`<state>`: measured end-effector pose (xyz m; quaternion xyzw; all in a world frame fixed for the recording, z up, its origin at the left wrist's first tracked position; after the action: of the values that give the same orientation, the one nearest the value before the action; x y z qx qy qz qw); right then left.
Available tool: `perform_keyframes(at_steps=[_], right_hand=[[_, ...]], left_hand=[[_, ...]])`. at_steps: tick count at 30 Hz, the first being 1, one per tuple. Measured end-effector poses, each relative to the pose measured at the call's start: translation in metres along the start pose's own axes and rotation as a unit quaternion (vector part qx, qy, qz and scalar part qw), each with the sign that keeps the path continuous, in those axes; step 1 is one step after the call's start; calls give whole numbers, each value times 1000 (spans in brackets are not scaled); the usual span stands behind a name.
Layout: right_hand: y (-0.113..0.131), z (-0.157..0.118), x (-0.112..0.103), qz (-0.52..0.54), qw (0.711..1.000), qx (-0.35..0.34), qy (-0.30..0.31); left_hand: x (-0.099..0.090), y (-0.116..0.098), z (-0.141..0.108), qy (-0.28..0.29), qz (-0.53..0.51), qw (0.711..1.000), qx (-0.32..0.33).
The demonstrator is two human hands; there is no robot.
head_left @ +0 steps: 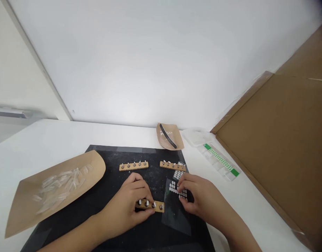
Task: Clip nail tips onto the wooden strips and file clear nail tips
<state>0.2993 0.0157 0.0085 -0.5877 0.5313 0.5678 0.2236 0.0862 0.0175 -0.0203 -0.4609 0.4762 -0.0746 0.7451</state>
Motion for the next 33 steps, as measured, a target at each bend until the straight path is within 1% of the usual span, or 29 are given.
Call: perform_keyframes(at_steps=[3,6,10,15,18,21,27,33], right_hand=[[7,0,2,-51,998,27,13],[14,2,5,-119,992,45,9],[22,5,12,-191,981,35,2],[25,5,13,-210,977,21,-37],[23,5,13,-200,979,19,-46],[18,5,11,-169,985,17,-43],[12,0,-1,-74,997,-6,-23],[5,-4,-9,28,999,-36,-14]], left_hand=[[0,1,0,2,4,1000,1],[-1,0,0,-3,8,1000,2],[-2,-2,1,-1,8,1000,5],[-3,-4,0,0,12,1000,4],[-3,-5,0,1,16,1000,2],[-2,-5,0,5,19,1000,-1],[-2,-6,1,8,21,1000,-2],[-2,-6,2,14,22,1000,-9]])
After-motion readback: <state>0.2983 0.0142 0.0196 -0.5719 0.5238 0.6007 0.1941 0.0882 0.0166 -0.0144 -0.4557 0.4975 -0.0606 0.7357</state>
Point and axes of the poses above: each hand's wrist, its own z-axis towards the middle knuckle, its own x-axis out of the palm, y = z × x, the point moved 8 cm from there along z, towards the middle knuckle, and after that the axes turned 14 degrees about y, right-handed, at the moved point
